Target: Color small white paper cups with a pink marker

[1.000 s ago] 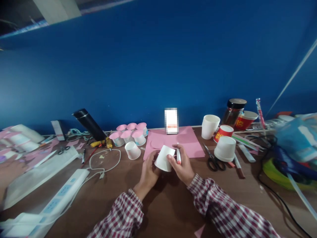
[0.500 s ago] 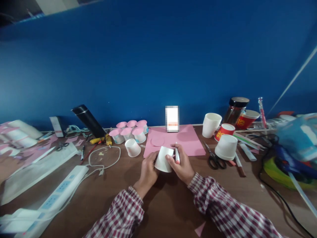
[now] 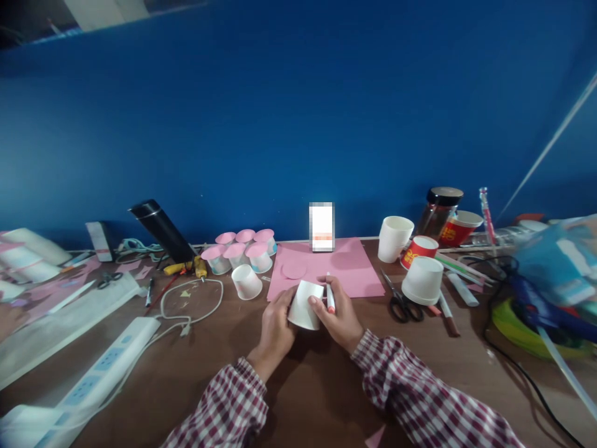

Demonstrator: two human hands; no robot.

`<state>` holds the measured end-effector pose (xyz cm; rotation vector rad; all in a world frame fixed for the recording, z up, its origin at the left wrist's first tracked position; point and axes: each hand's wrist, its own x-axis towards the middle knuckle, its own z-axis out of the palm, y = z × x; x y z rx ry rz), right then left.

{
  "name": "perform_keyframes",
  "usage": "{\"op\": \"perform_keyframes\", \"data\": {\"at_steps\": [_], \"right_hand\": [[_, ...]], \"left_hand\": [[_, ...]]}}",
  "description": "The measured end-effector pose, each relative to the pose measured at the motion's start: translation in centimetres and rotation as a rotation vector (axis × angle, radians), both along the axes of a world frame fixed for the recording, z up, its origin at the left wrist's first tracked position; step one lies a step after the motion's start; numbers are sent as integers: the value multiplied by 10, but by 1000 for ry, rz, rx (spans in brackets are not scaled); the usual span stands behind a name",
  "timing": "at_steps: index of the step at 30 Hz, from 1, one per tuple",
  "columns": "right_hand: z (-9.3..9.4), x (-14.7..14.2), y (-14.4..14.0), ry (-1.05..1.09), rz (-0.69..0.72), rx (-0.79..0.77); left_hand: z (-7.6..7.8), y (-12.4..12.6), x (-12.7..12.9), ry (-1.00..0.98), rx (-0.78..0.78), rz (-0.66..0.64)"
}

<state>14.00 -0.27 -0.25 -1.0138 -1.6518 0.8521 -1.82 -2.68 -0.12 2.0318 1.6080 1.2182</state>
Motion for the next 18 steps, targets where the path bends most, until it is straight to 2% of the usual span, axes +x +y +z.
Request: {"op": "perform_keyframes", "data": {"at_steps": [18], "right_hand": [[-1, 0, -1, -8, -15, 32]], "left_hand": [[-2, 0, 2, -94, -22, -23]]}}
